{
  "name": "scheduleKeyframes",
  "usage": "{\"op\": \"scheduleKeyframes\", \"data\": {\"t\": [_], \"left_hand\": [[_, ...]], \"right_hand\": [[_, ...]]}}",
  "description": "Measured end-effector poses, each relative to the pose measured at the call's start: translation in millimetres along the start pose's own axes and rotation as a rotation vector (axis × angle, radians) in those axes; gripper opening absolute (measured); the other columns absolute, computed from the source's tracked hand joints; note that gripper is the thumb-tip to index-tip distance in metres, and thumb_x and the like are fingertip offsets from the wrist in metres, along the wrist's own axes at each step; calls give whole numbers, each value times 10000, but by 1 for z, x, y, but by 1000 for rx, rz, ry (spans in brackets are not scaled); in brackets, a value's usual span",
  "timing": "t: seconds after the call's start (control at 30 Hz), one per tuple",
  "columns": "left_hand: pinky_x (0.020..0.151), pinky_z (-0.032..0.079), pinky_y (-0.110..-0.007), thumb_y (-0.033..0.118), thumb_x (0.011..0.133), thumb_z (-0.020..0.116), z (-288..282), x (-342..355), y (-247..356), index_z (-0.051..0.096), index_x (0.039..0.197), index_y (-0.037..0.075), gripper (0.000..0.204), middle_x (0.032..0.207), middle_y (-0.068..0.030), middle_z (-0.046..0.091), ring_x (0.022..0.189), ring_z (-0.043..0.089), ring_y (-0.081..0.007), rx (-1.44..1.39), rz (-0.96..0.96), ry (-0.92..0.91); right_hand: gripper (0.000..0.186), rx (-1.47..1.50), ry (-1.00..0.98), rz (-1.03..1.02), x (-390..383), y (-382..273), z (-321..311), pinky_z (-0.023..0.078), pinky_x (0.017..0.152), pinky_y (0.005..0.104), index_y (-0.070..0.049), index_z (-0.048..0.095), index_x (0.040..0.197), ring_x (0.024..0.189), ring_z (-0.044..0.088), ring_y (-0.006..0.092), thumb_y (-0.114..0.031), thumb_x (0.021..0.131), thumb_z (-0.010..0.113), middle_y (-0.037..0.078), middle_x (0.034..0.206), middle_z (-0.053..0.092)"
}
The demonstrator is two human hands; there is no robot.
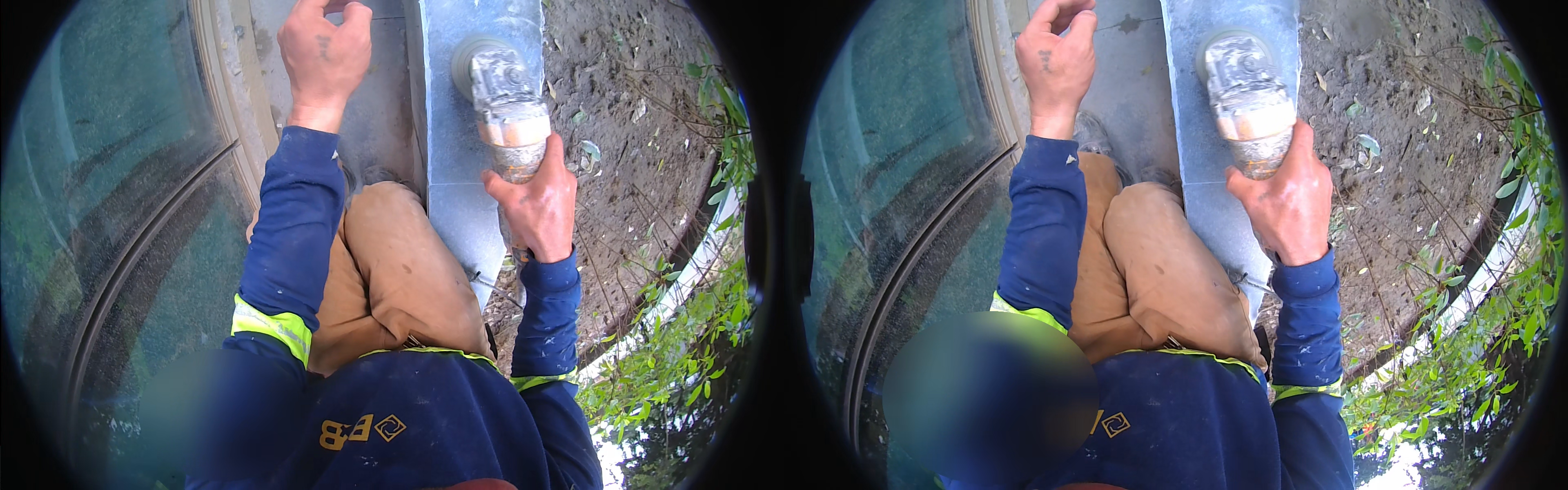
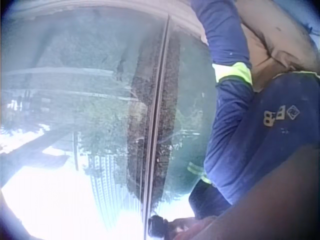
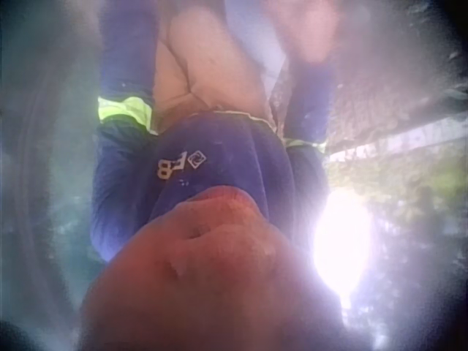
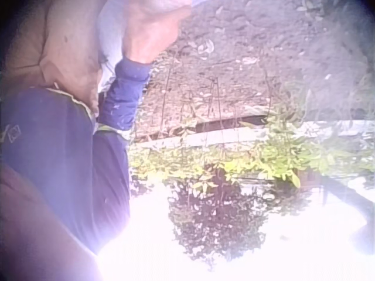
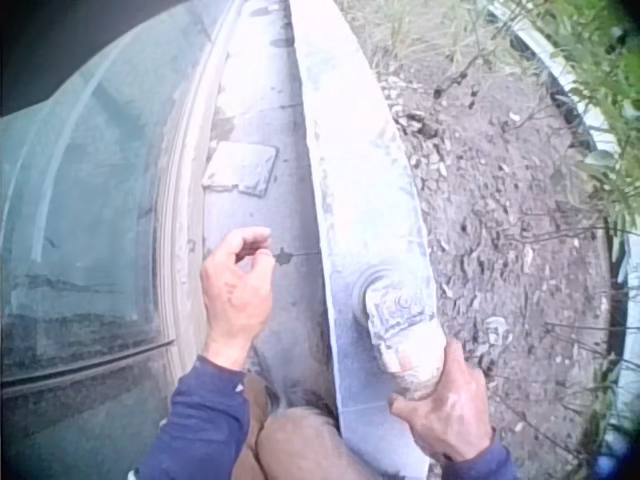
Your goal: The person uses an angle grinder to smooth the surface of a long gray stone slab. They hold the tool with both hands and move it along the slab's length, generating dust as they work.
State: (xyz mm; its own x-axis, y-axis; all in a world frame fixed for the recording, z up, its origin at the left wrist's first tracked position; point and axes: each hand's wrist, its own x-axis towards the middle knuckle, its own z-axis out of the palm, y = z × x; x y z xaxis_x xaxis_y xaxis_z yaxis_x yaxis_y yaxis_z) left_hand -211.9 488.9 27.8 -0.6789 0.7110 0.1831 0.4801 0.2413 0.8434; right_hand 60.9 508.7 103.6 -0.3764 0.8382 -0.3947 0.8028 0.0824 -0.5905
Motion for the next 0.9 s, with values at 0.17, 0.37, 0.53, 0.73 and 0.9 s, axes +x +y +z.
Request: {"op": "scheduleKeyframes", "data": {"t": [0.17, 0.37, 0.53, 0.73, 0.9], "left_hand": [[875, 559, -347, 21, 892, 646, -1, -2, 5, 715, 1065, -31, 194, 943, -148, 747, 919, 724, -230, -4, 1, -15], [881, 557, -339, 6, 896, 643, -2, -1, 3, 715, 1063, -28, 186, 939, -137, 745, 918, 719, -218, -11, -22, -14], [883, 555, -338, 10, 899, 646, -2, -3, 3, 715, 1065, -27, 184, 940, -132, 745, 919, 716, -211, -32, 7, -22], [879, 555, -336, 19, 904, 643, -4, -1, 4, 715, 1066, -29, 184, 939, -128, 745, 920, 715, -207, -17, -31, -28], [878, 554, -333, 28, 904, 645, -2, -1, 2, 713, 1067, -31, 186, 939, -130, 745, 920, 715, -207, -8, -22, -35]], "right_hand": [[664, 21, -13, 37, 0, 1, 4, 584, 769, 494, 34, 509, 1217, 887, 715, 465, -189, 691, 847, 279, 955, 717], [649, 47, -26, -2, -11, -3, 8, 583, 771, 488, 29, 511, 1195, 903, 716, 458, -189, 687, 851, 281, 979, 714], [644, 38, -18, 76, -7, -1, 4, 584, 779, 483, 29, 515, 1186, 905, 724, 450, -204, 689, 851, 273, 973, 721], [626, 41, -21, 38, -8, -2, 8, 582, 785, 478, 20, 523, 1164, 916, 726, 446, -208, 685, 855, 271, 974, 725], [630, 65, -5, 43, -6, -3, 8, 580, 789, 479, 16, 522, 1173, 921, 722, 449, -204, 685, 853, 268, 985, 724]]}}
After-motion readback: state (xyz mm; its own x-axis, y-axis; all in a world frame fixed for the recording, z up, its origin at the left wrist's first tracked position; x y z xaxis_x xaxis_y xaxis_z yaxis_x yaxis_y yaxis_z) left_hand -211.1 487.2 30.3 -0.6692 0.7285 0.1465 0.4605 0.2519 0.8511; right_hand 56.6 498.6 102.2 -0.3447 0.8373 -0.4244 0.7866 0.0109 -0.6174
